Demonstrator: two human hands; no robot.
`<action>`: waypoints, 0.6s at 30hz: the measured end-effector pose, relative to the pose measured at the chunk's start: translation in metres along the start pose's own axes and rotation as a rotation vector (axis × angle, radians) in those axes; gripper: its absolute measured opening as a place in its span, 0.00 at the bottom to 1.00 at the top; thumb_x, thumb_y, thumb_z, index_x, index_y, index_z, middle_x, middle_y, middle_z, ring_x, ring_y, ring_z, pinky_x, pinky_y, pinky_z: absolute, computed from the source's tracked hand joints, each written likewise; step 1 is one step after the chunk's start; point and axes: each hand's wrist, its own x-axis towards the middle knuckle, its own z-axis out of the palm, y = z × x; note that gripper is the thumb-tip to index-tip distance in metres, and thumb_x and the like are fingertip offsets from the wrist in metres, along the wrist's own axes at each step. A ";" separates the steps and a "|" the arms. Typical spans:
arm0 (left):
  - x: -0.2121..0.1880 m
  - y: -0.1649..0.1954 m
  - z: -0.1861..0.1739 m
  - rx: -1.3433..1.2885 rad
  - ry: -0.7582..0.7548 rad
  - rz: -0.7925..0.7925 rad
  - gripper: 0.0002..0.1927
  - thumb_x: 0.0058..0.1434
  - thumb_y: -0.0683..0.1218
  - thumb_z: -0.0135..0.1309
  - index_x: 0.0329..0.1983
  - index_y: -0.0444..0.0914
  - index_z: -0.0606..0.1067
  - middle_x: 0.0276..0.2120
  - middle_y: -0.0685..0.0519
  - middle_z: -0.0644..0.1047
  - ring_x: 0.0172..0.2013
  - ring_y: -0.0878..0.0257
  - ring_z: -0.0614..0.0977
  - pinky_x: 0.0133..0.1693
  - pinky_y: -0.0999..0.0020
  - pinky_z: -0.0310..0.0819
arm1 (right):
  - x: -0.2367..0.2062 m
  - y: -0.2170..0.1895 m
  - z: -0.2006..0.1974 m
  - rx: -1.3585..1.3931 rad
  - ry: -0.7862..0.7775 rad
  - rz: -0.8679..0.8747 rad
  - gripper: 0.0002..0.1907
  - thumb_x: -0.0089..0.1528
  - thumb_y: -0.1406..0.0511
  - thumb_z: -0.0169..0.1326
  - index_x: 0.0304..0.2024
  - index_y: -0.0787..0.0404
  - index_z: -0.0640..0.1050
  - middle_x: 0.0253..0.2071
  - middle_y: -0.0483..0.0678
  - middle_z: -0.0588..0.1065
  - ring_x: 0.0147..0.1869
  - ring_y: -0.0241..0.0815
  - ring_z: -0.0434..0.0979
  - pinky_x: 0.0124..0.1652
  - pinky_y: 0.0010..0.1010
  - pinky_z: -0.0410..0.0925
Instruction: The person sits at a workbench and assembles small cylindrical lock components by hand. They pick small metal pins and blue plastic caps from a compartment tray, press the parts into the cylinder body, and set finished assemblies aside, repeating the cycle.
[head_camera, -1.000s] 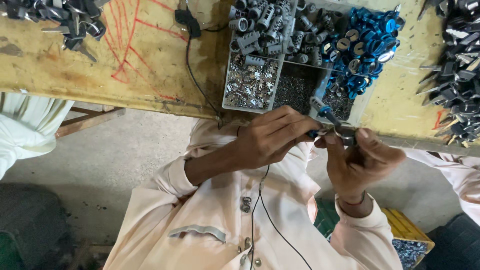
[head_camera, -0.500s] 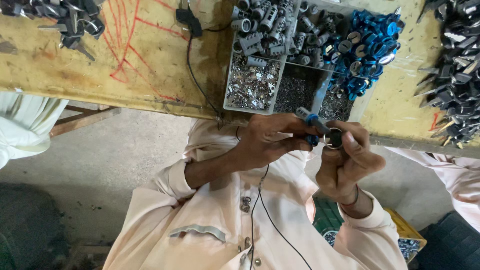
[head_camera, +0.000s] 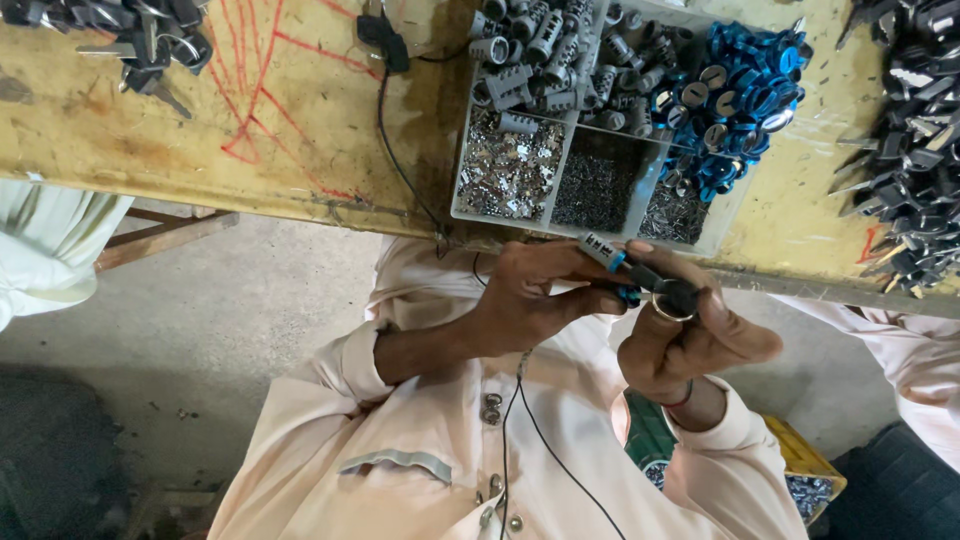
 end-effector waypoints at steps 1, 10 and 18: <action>0.000 0.000 -0.001 -0.033 -0.004 0.009 0.12 0.64 0.38 0.65 0.50 0.32 0.79 0.45 0.48 0.84 0.46 0.63 0.87 0.50 0.69 0.86 | -0.002 0.000 0.002 0.041 0.028 0.006 0.12 0.74 0.69 0.38 0.53 0.58 0.50 0.52 0.70 0.75 0.43 0.56 0.82 0.45 0.36 0.76; 0.005 0.017 -0.005 0.540 0.146 0.467 0.16 0.61 0.37 0.68 0.51 0.35 0.77 0.43 0.47 0.82 0.42 0.55 0.85 0.42 0.63 0.81 | -0.003 -0.003 0.010 0.121 0.053 0.118 0.15 0.74 0.72 0.40 0.60 0.58 0.52 0.56 0.70 0.73 0.51 0.57 0.82 0.53 0.38 0.75; 0.015 0.017 -0.021 0.433 0.147 0.313 0.13 0.61 0.36 0.67 0.48 0.31 0.78 0.41 0.47 0.81 0.39 0.59 0.85 0.41 0.67 0.82 | 0.012 -0.014 0.005 0.320 -0.244 0.217 0.39 0.62 0.80 0.56 0.67 0.57 0.52 0.67 0.68 0.59 0.70 0.57 0.67 0.62 0.43 0.70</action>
